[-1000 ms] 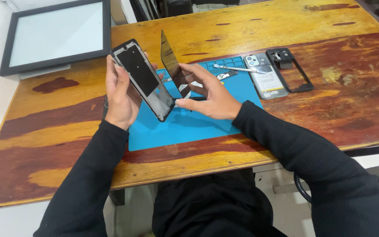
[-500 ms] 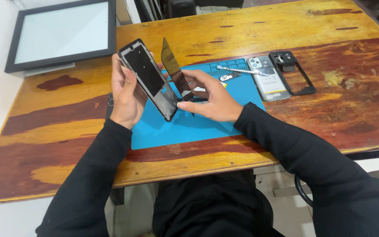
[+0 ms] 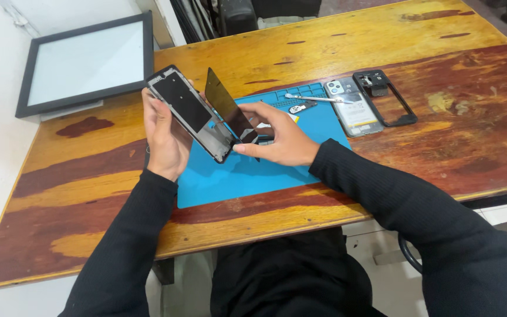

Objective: The person works on a disassembled smartphone, using a precision screwdriver to remove screws from the frame and a brush to clean the edges. They handle the phone chassis and a separate display assembly, placing components on a blue mat.

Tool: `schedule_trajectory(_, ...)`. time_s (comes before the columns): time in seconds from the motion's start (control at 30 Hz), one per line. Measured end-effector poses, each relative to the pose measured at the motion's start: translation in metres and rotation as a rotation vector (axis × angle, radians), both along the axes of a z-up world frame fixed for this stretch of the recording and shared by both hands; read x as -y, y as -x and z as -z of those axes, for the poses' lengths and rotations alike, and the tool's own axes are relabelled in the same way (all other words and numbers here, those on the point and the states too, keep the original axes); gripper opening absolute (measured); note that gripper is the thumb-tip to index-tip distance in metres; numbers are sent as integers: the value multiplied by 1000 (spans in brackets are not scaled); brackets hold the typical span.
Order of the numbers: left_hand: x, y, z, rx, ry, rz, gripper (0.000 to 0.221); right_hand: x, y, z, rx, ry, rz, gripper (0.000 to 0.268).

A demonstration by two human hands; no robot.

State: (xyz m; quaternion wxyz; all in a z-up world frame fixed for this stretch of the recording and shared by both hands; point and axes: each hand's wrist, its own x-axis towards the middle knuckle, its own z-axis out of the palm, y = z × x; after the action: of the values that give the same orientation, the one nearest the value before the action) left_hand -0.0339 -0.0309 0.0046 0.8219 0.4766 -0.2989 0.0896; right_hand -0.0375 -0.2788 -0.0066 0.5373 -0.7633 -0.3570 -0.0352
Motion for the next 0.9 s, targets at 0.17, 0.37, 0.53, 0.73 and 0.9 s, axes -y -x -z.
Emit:
schedule_trajectory(0.17, 1, -1, 0, -23, -4, -35, 44, 0, 0, -2, 0, 10, -4, 76)
schedule_trajectory(0.37, 1, -4, 8, 50, -59, -55, 52, -4, 3, -5, 12, 4, 30, 73)
schedule_trajectory(0.53, 2, -6, 17, 57, -103, -51, 58, -11, 8, -8, 70, 51, 112, 73)
schedule_trajectory(0.73, 7, -4, 21, 48, -149, -54, 69, -15, 10, -8, 97, 27, 104, 73)
schedule_trajectory(0.9, 11, -2, 22, 36, -149, -46, 73, -17, 9, -6, 100, 15, 120, 74)
